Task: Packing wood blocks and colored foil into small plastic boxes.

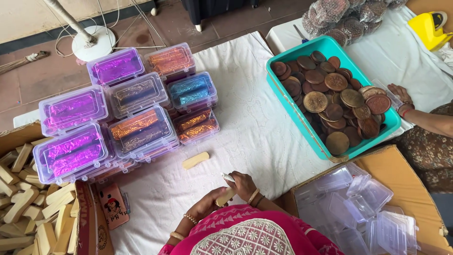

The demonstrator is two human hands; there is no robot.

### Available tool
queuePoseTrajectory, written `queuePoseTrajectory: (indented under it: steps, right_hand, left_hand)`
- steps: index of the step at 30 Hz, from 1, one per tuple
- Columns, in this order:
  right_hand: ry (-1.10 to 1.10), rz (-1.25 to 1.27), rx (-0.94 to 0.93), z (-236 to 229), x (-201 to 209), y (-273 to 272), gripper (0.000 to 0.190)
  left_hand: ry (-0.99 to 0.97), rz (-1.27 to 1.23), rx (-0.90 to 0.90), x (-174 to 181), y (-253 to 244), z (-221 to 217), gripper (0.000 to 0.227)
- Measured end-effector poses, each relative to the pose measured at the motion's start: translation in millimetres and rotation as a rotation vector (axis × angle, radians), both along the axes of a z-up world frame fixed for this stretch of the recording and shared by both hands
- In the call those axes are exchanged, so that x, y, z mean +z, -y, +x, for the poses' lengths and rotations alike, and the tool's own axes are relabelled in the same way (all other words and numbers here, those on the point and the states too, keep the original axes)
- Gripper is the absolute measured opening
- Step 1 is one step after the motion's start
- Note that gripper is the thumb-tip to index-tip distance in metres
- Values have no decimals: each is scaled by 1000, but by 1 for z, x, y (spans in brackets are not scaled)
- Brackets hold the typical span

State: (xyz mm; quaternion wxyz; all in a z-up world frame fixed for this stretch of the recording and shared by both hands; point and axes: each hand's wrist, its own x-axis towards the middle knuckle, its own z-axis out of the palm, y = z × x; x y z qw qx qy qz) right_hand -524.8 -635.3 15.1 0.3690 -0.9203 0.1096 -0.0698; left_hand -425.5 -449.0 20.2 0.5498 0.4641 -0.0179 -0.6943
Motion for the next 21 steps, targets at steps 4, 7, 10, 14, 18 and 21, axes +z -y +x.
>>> queuePoseTrajectory:
  steps: [4,7,10,14,18,21]
  right_hand:
    - [-21,294,-170,-3,-61,4,38]
    - [-178,579,-348,2,-96,12,50]
    - [-195,695,-415,2,-77,12,52]
    - [-122,693,-389,-7,-70,20,50]
    - [-168,519,-385,-21,-66,31,43]
    - [-216,426,-326,-27,-53,34,39]
  left_hand:
    - [230,-27,-111,1,-12,9,45]
    - [216,-34,-46,19,-15,13,45]
    - [224,-58,-21,16,-19,18,42]
    - [371,-43,-18,-35,-38,23,40]
    - [603,78,-34,-32,-50,42,40]
    - [637,127,25,-18,-47,59,39]
